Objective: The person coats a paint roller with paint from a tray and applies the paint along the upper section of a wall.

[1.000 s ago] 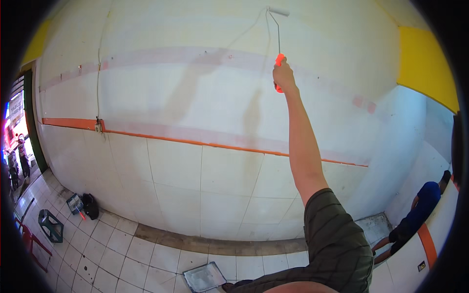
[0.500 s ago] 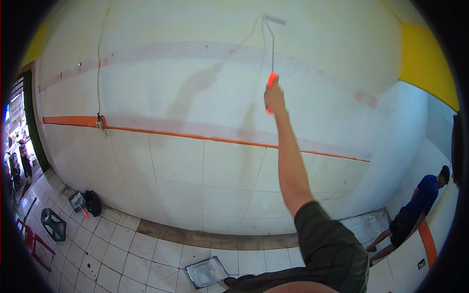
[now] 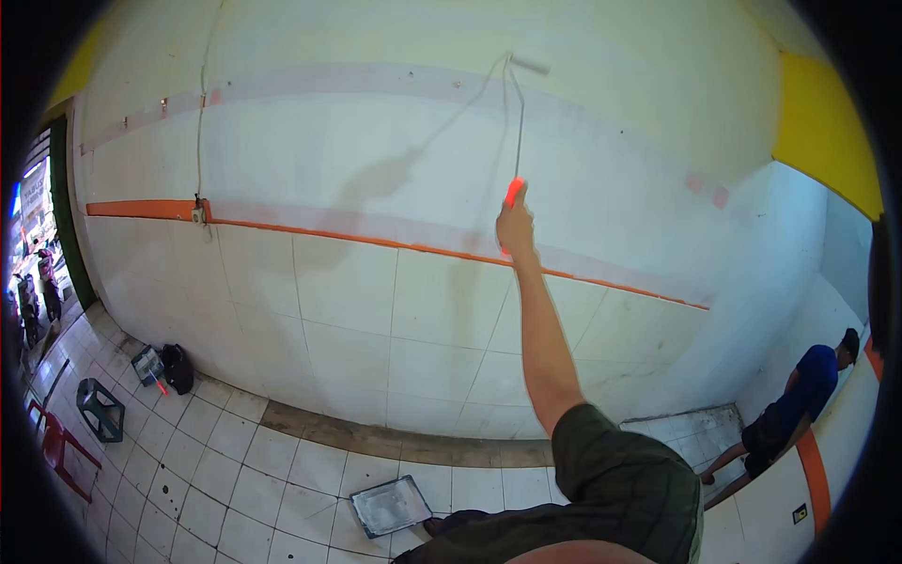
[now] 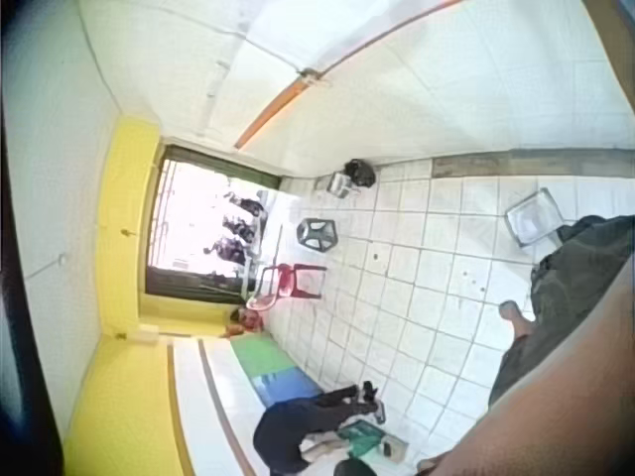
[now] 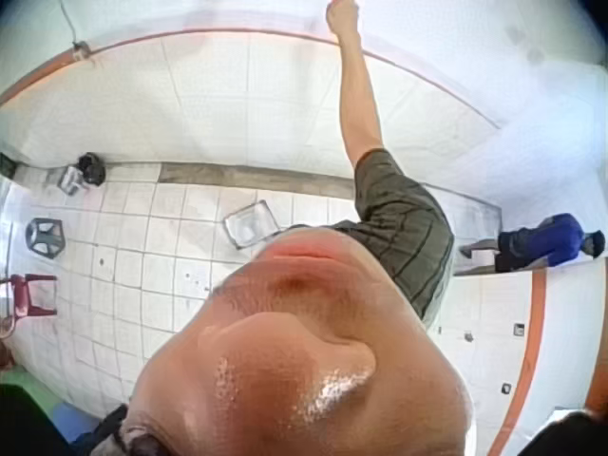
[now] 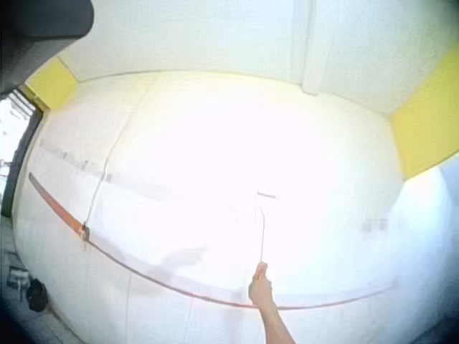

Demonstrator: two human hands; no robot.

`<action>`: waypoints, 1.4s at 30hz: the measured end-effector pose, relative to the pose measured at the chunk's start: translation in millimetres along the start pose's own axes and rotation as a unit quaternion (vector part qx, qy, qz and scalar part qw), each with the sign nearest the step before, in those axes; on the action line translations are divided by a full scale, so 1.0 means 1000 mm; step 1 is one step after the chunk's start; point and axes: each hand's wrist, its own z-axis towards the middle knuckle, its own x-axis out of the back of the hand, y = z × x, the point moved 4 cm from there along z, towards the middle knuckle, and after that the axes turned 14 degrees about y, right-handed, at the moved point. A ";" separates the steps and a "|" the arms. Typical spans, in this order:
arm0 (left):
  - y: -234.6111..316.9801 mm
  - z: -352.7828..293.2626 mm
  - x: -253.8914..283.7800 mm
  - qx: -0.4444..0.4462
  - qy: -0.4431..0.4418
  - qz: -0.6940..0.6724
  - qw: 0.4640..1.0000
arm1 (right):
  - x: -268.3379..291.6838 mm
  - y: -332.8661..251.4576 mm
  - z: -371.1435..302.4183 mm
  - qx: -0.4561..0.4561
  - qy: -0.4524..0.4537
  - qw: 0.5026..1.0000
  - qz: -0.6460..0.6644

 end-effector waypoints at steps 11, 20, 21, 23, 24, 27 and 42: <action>-0.024 -0.027 0.001 -0.054 -0.142 0.122 0.981 | 0.010 -0.015 0.011 0.069 0.042 0.996 0.040; 0.003 -0.017 -0.017 -0.112 -0.149 0.136 0.973 | 0.024 -0.050 0.131 0.062 0.014 0.993 0.096; 0.005 -0.016 -0.016 -0.119 -0.148 0.141 0.972 | 0.030 -0.063 0.155 0.080 -0.008 0.987 0.136; 0.008 -0.012 -0.016 -0.132 -0.148 0.146 0.969 | 0.033 -0.068 0.170 0.041 -0.011 0.991 0.126; 0.010 -0.010 -0.017 -0.139 -0.150 0.148 0.968 | 0.034 -0.069 0.168 0.063 0.001 0.990 0.123; 0.018 -0.004 -0.021 -0.155 -0.146 0.149 0.966 | 0.025 -0.027 0.097 0.048 0.006 0.989 0.137; 0.054 0.013 -0.045 -0.297 -0.125 0.240 0.916 | 0.041 0.062 0.024 0.019 0.035 0.999 0.027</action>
